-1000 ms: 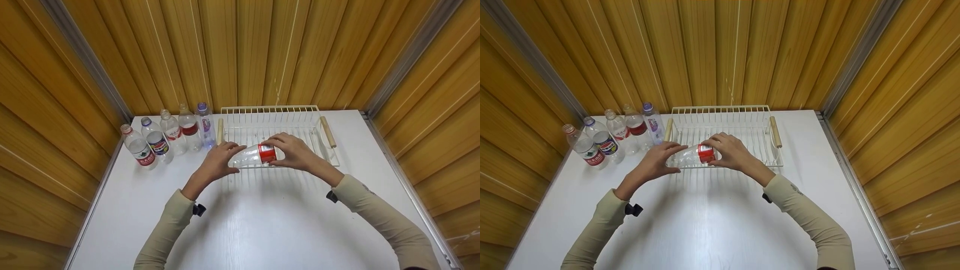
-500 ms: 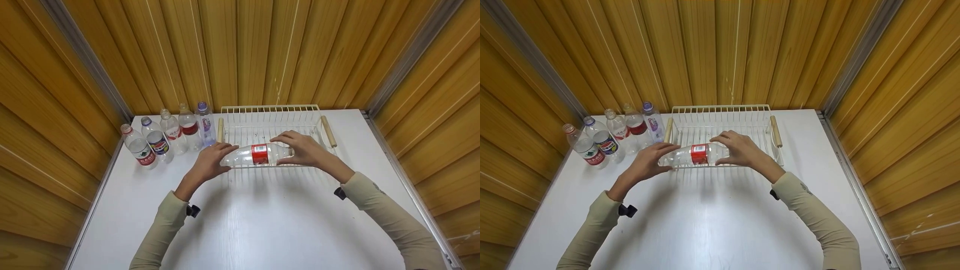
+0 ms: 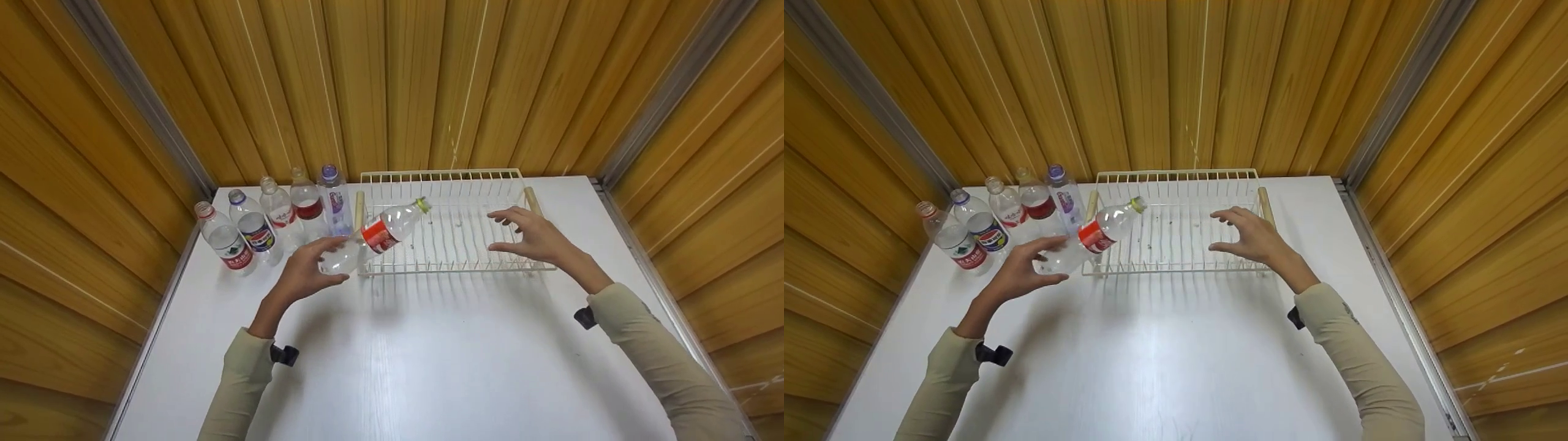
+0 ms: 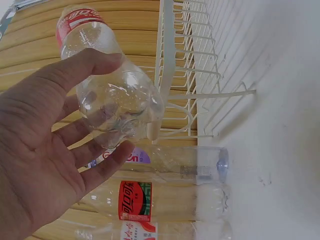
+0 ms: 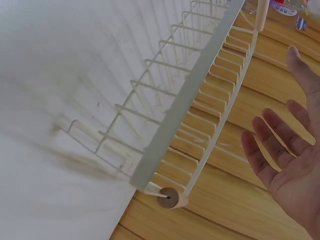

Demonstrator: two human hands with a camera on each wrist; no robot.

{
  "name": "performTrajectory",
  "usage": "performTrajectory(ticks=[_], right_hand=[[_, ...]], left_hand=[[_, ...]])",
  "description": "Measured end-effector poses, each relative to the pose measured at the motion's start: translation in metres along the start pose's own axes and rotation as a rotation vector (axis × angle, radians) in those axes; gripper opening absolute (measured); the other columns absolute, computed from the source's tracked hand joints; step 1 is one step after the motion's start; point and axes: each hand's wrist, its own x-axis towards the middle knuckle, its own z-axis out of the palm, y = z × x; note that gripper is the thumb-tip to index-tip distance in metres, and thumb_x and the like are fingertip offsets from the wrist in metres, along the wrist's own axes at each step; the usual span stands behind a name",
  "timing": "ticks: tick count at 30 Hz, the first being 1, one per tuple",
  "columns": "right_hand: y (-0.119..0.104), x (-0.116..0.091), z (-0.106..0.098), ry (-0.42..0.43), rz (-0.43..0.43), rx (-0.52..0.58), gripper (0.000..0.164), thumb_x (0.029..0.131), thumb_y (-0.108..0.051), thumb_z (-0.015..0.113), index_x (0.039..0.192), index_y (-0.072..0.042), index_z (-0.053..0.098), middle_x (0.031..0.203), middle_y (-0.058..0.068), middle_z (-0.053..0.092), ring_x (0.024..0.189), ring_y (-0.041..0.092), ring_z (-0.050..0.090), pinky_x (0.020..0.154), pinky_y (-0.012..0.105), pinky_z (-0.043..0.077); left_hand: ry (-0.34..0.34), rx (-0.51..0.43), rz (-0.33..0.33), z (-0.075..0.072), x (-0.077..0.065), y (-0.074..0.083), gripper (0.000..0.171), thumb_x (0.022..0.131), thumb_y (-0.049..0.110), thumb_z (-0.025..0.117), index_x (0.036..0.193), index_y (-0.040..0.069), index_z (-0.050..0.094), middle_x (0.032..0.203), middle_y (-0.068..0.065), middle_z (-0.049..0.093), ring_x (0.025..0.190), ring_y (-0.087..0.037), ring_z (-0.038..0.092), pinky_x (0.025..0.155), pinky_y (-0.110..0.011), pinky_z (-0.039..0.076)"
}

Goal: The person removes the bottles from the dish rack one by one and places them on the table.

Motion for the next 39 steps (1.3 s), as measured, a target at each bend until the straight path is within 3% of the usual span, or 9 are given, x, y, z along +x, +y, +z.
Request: performTrajectory(ticks=[7, 15, 22, 30, 37, 39], right_hand=[[0.032, -0.009, -0.006, 0.000, 0.077, 0.027, 0.062, 0.084, -0.028, 0.085, 0.136, -0.005, 0.061, 0.125, 0.018, 0.068, 0.110, 0.038, 0.065, 0.084, 0.053, 0.057], [0.059, -0.016, -0.010, 0.057, 0.095, 0.042, 0.057, 0.083, -0.018, 0.085, 0.132, 0.000, 0.062, 0.119, 0.022, 0.069, 0.103, 0.037, 0.068, 0.081, 0.056, 0.058], [0.072, -0.021, -0.010, 0.101, 0.092, 0.098, 0.052, 0.085, -0.009, 0.082, 0.131, 0.003, 0.062, 0.115, 0.020, 0.068, 0.097, 0.025, 0.065, 0.079, 0.038, 0.062], [0.085, -0.030, -0.015, 0.110, 0.123, 0.183, 0.047, 0.093, -0.004, 0.072, 0.137, 0.006, 0.057, 0.128, 0.029, 0.062, 0.109, 0.048, 0.064, 0.078, 0.002, 0.046], [0.092, -0.041, -0.022, 0.001, 0.268, 0.245, 0.055, 0.099, -0.015, 0.068, 0.147, 0.004, 0.049, 0.144, 0.032, 0.053, 0.119, 0.053, 0.059, 0.078, 0.005, 0.043], [0.094, -0.042, -0.023, -0.037, 0.299, 0.254, 0.056, 0.100, -0.019, 0.067, 0.148, 0.003, 0.047, 0.146, 0.032, 0.052, 0.121, 0.052, 0.059, 0.080, 0.005, 0.043]], left_hand=[[0.054, -0.293, -0.004, -0.005, -0.012, -0.028, 0.066, 0.080, 0.009, 0.086, 0.139, 0.010, 0.056, 0.134, -0.016, 0.066, 0.124, -0.036, 0.063, 0.098, -0.054, 0.055], [0.123, -0.496, -0.117, -0.020, -0.034, -0.053, 0.070, 0.083, 0.000, 0.081, 0.143, 0.009, 0.045, 0.139, -0.017, 0.058, 0.128, -0.037, 0.059, 0.102, -0.049, 0.055], [0.199, -0.518, -0.228, -0.040, -0.062, -0.072, 0.083, 0.084, 0.007, 0.083, 0.153, 0.016, 0.037, 0.144, -0.016, 0.053, 0.131, -0.031, 0.054, 0.101, -0.029, 0.054], [0.321, -0.423, -0.294, -0.055, -0.088, -0.095, 0.091, 0.083, 0.011, 0.085, 0.158, 0.017, 0.034, 0.152, -0.006, 0.048, 0.129, -0.013, 0.052, 0.107, -0.023, 0.047], [0.419, -0.365, -0.407, -0.063, -0.102, -0.117, 0.093, 0.083, 0.014, 0.085, 0.159, 0.014, 0.031, 0.159, -0.010, 0.043, 0.141, -0.027, 0.043, 0.114, -0.045, 0.041], [0.447, -0.355, -0.441, -0.064, -0.107, -0.123, 0.093, 0.083, 0.013, 0.085, 0.159, 0.014, 0.031, 0.159, -0.010, 0.043, 0.143, -0.029, 0.043, 0.115, -0.043, 0.043]])
